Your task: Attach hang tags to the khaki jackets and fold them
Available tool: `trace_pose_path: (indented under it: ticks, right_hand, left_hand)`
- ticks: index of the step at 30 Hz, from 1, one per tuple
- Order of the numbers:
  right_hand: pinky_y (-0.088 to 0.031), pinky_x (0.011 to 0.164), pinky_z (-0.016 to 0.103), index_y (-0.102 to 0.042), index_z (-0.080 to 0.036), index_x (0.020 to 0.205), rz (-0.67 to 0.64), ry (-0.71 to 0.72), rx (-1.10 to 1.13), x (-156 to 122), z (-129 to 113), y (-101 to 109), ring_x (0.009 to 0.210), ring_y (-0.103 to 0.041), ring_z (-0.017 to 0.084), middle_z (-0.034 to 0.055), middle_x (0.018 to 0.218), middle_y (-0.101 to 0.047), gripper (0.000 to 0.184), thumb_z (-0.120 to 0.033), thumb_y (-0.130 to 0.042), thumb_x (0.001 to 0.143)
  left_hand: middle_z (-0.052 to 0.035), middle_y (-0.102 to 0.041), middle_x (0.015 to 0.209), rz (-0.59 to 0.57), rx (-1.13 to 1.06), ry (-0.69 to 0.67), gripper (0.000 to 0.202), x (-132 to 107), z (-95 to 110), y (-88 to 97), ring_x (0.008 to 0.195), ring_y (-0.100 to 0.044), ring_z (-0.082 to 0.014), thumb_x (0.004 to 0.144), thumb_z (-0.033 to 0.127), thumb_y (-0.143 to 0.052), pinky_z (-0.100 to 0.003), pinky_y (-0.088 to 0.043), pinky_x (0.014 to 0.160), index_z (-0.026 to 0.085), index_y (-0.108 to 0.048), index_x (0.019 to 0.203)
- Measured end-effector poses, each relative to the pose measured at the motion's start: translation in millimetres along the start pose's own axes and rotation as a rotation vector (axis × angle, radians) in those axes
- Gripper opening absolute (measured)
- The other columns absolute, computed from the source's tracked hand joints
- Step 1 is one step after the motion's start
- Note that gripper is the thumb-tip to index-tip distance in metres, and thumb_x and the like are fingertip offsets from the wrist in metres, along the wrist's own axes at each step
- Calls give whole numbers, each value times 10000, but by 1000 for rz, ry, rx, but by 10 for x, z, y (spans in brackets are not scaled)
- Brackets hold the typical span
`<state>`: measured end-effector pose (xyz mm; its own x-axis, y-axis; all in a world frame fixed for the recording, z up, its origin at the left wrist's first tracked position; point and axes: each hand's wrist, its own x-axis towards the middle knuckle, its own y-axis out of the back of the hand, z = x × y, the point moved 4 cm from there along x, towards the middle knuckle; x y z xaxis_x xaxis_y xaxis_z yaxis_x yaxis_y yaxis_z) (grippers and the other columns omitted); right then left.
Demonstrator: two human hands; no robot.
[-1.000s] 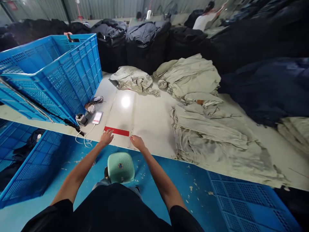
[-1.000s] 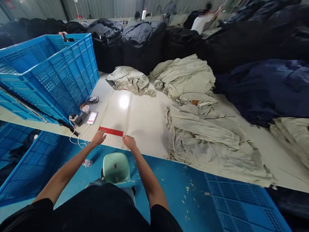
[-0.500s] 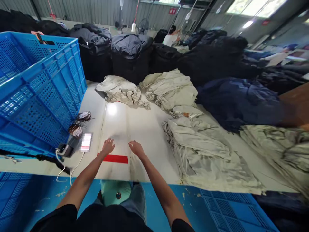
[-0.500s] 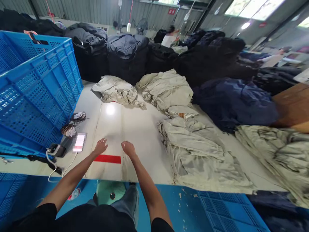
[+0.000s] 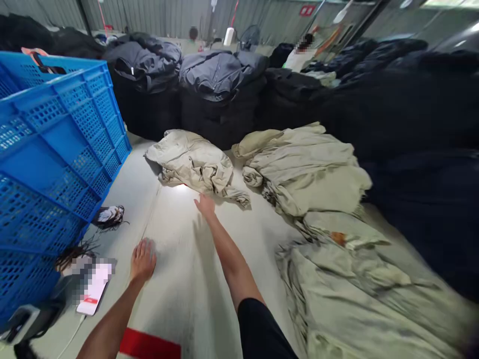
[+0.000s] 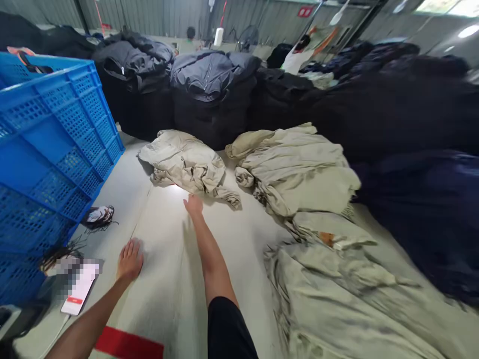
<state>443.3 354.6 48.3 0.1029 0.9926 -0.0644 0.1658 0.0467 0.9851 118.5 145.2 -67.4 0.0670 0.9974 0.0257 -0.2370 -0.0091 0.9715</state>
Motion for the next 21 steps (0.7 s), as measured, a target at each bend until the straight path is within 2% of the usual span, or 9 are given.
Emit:
trace_pose_path:
  ticks: [4,7,10,12,15,17,18,20,21]
  right_hand:
    - [-317,1082,474,-452,-151,1442,29,-52,62,744,110,59,1343,-403,343,210,1456,-471,586,-369,-562,909]
    - [-341,1047,511,-475,-138,1425,-4,-176,166,789,174,-52,1310,-435,359,248,1415,-491,525,-281,-517,921]
    - [-419,963,478,-597,-99,1266,-9,-208,228,672,62,9,1159,-564,341,270,1167,-632,376,-227,-445,947]
    - [-462,900,421,-615,-103,1203,10,-199,252,633,-57,313,1037,-623,303,230,1019,-678,331,-239,-442,956]
    - [-468,889,374,-517,-109,1289,136,-179,268,569,-124,1115,1042,-621,259,183,1074,-666,381,-267,-307,1013]
    - [-432,963,382,-360,-114,1409,326,-184,271,343,-14,1643,1190,-550,242,195,1264,-580,459,-255,-131,1038]
    - [-426,974,378,-351,-111,1413,572,-158,319,111,78,1868,1209,-539,242,198,1291,-561,463,-266,-126,1038]
    - [-431,967,376,-356,-87,1404,847,-124,364,-507,281,1990,1203,-544,250,210,1285,-559,469,-278,-149,1029]
    - [-450,928,382,-411,-68,1356,828,-129,371,-832,371,1894,1128,-584,263,214,1203,-599,461,-289,-192,1016]
  left_hand:
    - [-104,-358,1579,105,41,-80,570,-7,-7,-69,1479,-289,-271,947,331,-428,-502,-241,1202,187,-420,1498]
    - [-100,-362,1577,165,67,-94,548,-6,-26,-130,1465,-317,-265,949,318,-431,-485,-270,1190,188,-445,1481]
    - [-106,-365,1574,165,61,-93,544,0,-30,-165,1458,-331,-269,943,310,-444,-486,-276,1185,193,-460,1473]
    - [-115,-370,1571,143,37,-94,543,13,-14,-147,1462,-322,-274,940,311,-448,-486,-261,1190,185,-468,1468]
    - [-133,-370,1568,108,-16,-68,542,27,14,-71,1469,-305,-285,939,311,-439,-495,-232,1199,164,-477,1460]
    - [-150,-350,1575,87,-67,-49,546,23,34,-13,1478,-281,-292,940,304,-429,-502,-206,1206,142,-473,1460]
    - [-160,-337,1579,74,-103,-42,549,18,42,17,1484,-263,-297,938,300,-430,-507,-190,1209,131,-472,1458]
    - [-172,-302,1592,43,-203,-28,556,18,44,88,1500,-214,-303,930,291,-443,-514,-146,1219,120,-465,1458]
    - [-171,-282,1601,20,-274,-11,558,30,34,131,1508,-185,-304,924,285,-455,-517,-117,1223,123,-462,1458]
